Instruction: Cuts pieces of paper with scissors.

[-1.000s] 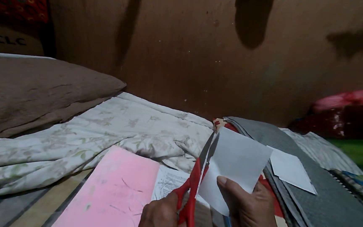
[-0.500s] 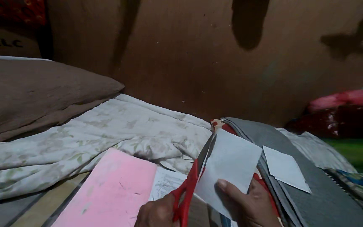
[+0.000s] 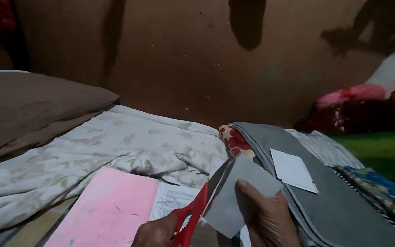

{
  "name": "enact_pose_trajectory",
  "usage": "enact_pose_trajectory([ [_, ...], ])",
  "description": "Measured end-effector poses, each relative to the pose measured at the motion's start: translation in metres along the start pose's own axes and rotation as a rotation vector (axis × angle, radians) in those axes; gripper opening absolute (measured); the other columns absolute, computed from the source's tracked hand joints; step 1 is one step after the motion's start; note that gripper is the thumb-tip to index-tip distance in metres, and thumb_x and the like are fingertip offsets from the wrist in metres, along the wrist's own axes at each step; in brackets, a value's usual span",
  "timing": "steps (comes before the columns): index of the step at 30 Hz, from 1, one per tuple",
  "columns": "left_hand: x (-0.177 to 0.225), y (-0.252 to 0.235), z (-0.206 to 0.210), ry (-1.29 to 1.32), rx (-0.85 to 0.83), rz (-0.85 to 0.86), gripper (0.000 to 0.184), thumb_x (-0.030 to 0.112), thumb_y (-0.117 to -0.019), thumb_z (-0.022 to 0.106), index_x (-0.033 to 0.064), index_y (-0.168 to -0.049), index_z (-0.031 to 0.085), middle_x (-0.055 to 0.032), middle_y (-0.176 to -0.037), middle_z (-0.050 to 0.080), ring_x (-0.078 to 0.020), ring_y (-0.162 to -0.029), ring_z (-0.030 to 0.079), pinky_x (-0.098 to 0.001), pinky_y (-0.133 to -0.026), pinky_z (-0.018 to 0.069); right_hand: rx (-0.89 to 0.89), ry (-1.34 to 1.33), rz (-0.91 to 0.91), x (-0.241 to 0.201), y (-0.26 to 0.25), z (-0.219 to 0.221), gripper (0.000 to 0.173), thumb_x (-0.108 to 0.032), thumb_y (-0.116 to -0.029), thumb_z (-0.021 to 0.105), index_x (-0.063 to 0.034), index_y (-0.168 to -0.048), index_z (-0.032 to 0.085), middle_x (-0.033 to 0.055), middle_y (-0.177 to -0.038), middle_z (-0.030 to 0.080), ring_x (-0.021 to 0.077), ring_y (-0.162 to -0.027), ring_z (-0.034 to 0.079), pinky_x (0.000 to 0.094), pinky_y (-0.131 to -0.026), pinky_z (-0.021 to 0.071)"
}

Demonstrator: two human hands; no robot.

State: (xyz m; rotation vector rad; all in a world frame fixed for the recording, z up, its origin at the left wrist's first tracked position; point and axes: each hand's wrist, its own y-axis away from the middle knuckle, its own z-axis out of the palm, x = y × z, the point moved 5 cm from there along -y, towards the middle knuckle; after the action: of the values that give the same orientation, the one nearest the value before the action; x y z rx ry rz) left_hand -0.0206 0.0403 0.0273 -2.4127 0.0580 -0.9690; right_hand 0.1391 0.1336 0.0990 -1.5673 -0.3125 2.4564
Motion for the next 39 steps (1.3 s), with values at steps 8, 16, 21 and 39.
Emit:
enact_pose_trajectory([
  [8, 0.001, 0.001, -0.001, 0.013, 0.046, -0.037, 0.018, 0.006, -0.0840, 0.073, -0.0112, -0.088, 0.069, -0.0216, -0.068, 0.067, -0.0355, -0.059, 0.067, -0.0501, -0.057, 0.0552, -0.020, -0.015, -0.001, 0.003, 0.003, 0.005, 0.028, 0.019, -0.0814, 0.061, 0.0008, -0.102, 0.057, 0.0037, -0.077, 0.073, 0.0090, -0.068, 0.073, 0.0249, -0.062, 0.0635],
  [16, 0.001, 0.000, -0.006, 0.033, 0.043, -0.097, 0.025, 0.013, -0.0841, 0.075, -0.0104, -0.093, 0.069, -0.0208, -0.070, 0.068, -0.0348, -0.061, 0.068, -0.0498, -0.058, 0.0547, -0.036, 0.056, 0.004, 0.004, 0.009, 0.013, 0.027, 0.019, -0.0798, 0.064, 0.0014, -0.100, 0.058, 0.0037, -0.075, 0.073, 0.0099, -0.066, 0.073, 0.0251, -0.061, 0.0635],
  [21, 0.001, 0.001, -0.006, 0.055, 0.042, -0.119, 0.027, 0.012, -0.0826, 0.075, -0.0114, -0.093, 0.069, -0.0215, -0.070, 0.067, -0.0360, -0.062, 0.067, -0.0513, -0.059, 0.0546, -0.022, 0.072, 0.010, 0.005, 0.012, 0.016, 0.026, 0.019, -0.0801, 0.062, 0.0012, -0.099, 0.058, 0.0032, -0.075, 0.073, 0.0087, -0.065, 0.072, 0.0244, -0.061, 0.0631],
  [39, 0.005, 0.001, -0.007, 0.093, -0.068, -0.136, 0.028, 0.015, -0.0862, 0.074, -0.0104, -0.096, 0.069, -0.0212, -0.072, 0.067, -0.0352, -0.065, 0.067, -0.0499, -0.061, 0.0538, -0.054, 0.059, -0.035, 0.000, 0.007, 0.006, 0.025, 0.020, -0.0803, 0.061, -0.0001, -0.095, 0.060, 0.0024, -0.073, 0.073, 0.0083, -0.064, 0.072, 0.0241, -0.060, 0.0631],
])
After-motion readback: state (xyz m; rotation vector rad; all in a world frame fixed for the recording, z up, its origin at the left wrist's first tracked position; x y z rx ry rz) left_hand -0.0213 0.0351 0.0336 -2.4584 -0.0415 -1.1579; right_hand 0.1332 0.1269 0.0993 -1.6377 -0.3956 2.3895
